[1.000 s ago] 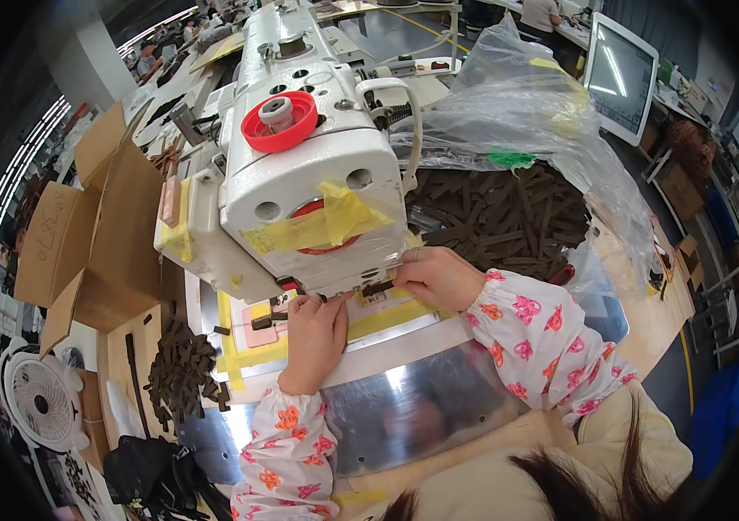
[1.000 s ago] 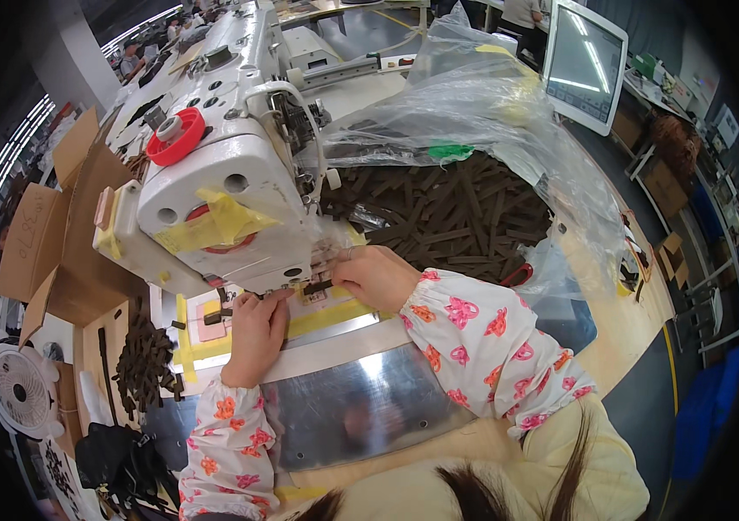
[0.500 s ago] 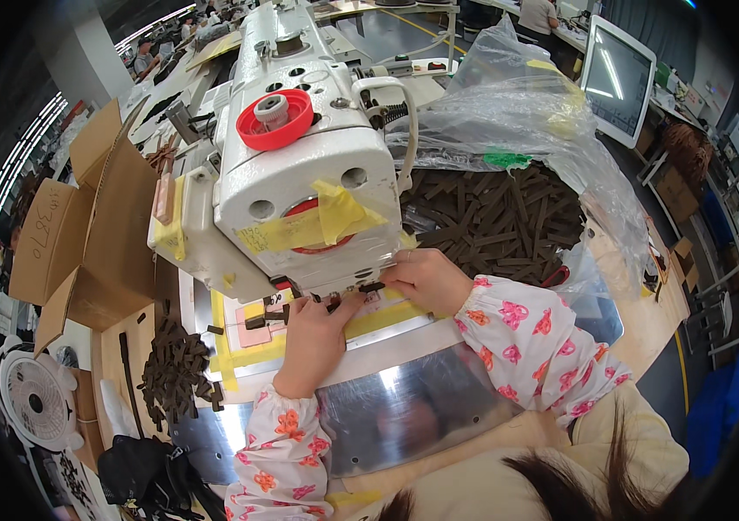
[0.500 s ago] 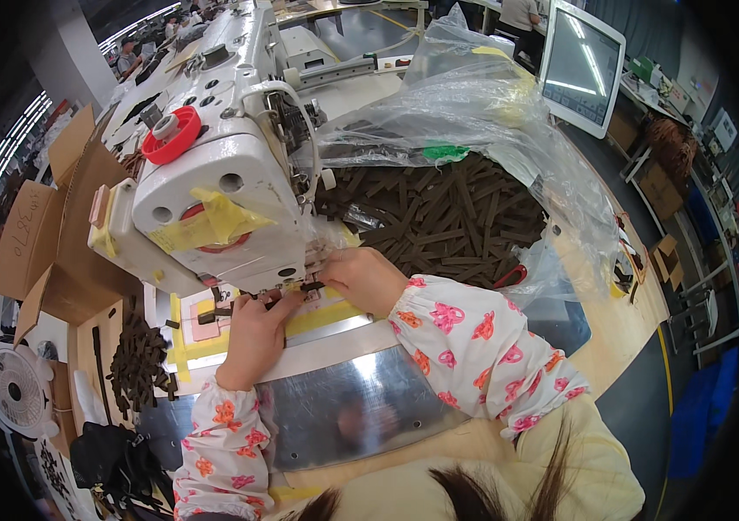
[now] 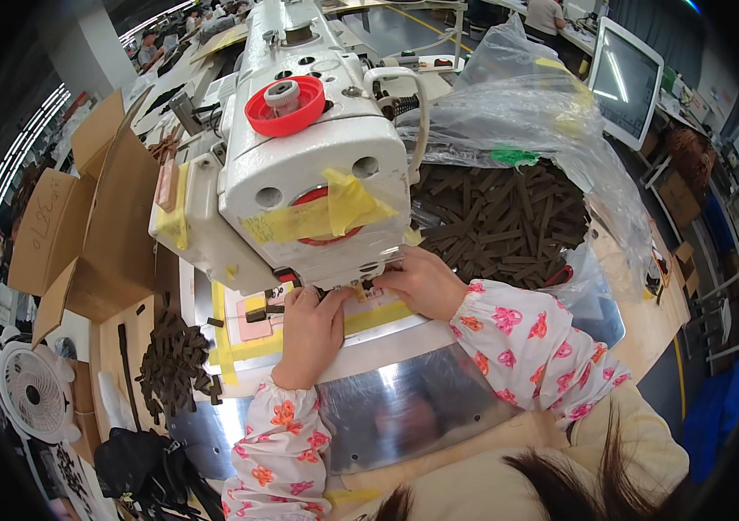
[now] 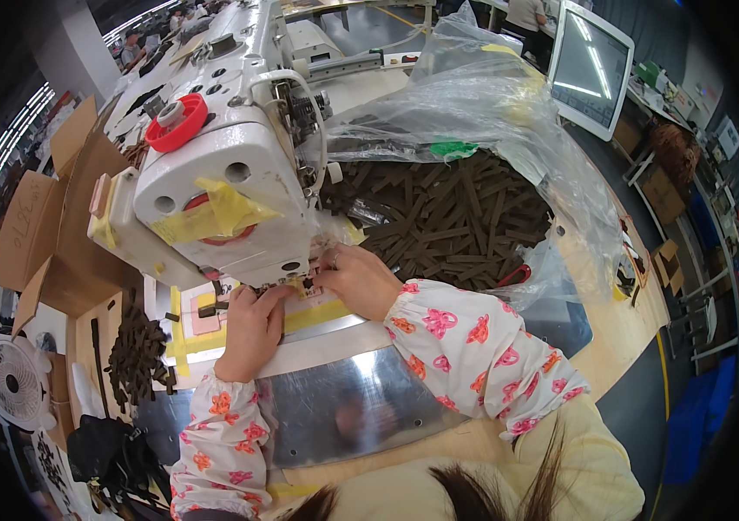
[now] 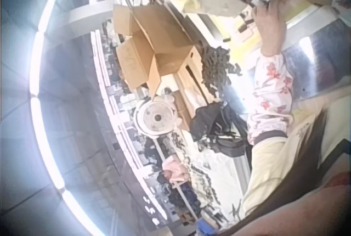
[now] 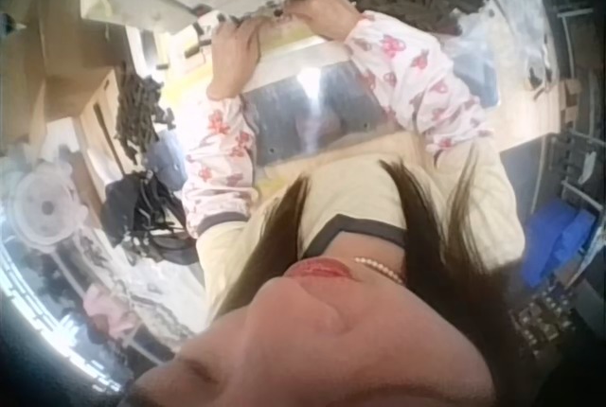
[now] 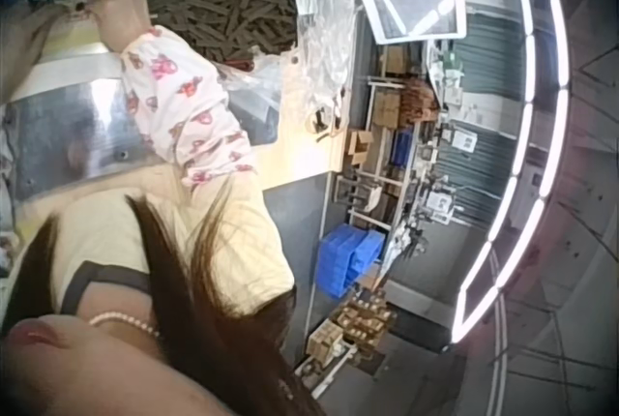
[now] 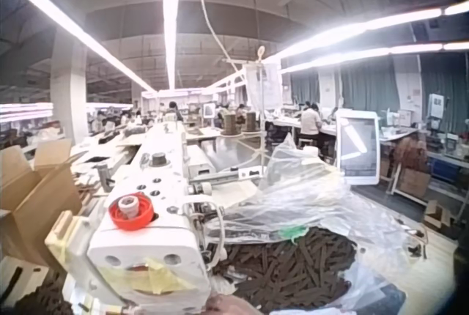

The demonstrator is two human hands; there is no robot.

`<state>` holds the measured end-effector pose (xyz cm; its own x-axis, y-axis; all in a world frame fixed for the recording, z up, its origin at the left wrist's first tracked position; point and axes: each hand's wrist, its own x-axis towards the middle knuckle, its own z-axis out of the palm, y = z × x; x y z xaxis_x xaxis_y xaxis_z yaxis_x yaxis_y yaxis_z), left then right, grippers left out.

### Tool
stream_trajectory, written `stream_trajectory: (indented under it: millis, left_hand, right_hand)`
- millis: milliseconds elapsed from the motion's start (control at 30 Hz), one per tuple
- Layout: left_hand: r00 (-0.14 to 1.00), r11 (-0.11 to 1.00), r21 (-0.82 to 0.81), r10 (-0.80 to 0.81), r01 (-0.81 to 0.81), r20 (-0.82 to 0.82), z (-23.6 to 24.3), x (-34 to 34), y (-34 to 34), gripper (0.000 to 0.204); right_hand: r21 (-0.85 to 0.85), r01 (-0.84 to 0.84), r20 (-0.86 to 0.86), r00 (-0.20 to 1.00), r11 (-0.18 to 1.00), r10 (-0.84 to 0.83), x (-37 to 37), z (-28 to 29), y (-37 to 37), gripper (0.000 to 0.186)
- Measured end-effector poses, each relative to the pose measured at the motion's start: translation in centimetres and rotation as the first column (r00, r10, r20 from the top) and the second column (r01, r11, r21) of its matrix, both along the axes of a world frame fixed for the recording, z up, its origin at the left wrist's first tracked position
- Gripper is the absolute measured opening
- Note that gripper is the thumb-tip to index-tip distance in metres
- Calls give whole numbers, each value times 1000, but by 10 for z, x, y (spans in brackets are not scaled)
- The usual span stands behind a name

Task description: The person repeatedly places small straps into the template under a sewing machine to stitch them.

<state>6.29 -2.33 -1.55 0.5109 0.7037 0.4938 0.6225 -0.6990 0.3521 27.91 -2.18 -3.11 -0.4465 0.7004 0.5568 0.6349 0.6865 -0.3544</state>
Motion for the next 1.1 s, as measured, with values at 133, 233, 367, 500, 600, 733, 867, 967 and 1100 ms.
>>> stream_trajectory:
  millis: [133,233,367,500,600,733,867,967,1100]
  left_hand:
    - [1000,1000,-6,-18,18,8,0,4,0,20]
    - [1000,1000,3,-15,15,24,-3,4,2,20]
    - [999,999,-18,-30,31,21,0,1,0,23]
    - [993,997,63,-39,46,-108,3,7,-6,29]
    - [981,995,91,-26,44,-191,1,10,-5,36]
    - [966,992,125,30,2,-255,8,8,-9,42]
    - [976,990,138,50,-20,-214,0,10,-6,39]
    - [1000,995,98,8,-6,-13,-4,-2,-2,30]
    - [996,991,101,86,-88,26,-1,-7,-4,28]
  right_hand:
    - [-7,17,22,1000,1000,-17,-2,-3,0,14]
    - [-37,48,31,998,998,-46,-5,0,-2,14]
    - [-51,42,100,994,998,-37,-12,9,-3,16]
    - [-22,42,92,995,999,-40,-10,5,-5,15]
    - [-53,52,51,997,997,-49,-3,6,-8,16]
    - [-9,53,62,997,999,-53,-5,12,-11,16]
    - [23,50,94,994,998,-52,-3,12,-9,13]
    - [-7,49,75,996,999,-49,-8,13,-8,13]
    - [-1,23,100,995,1000,-23,-17,15,-5,13]
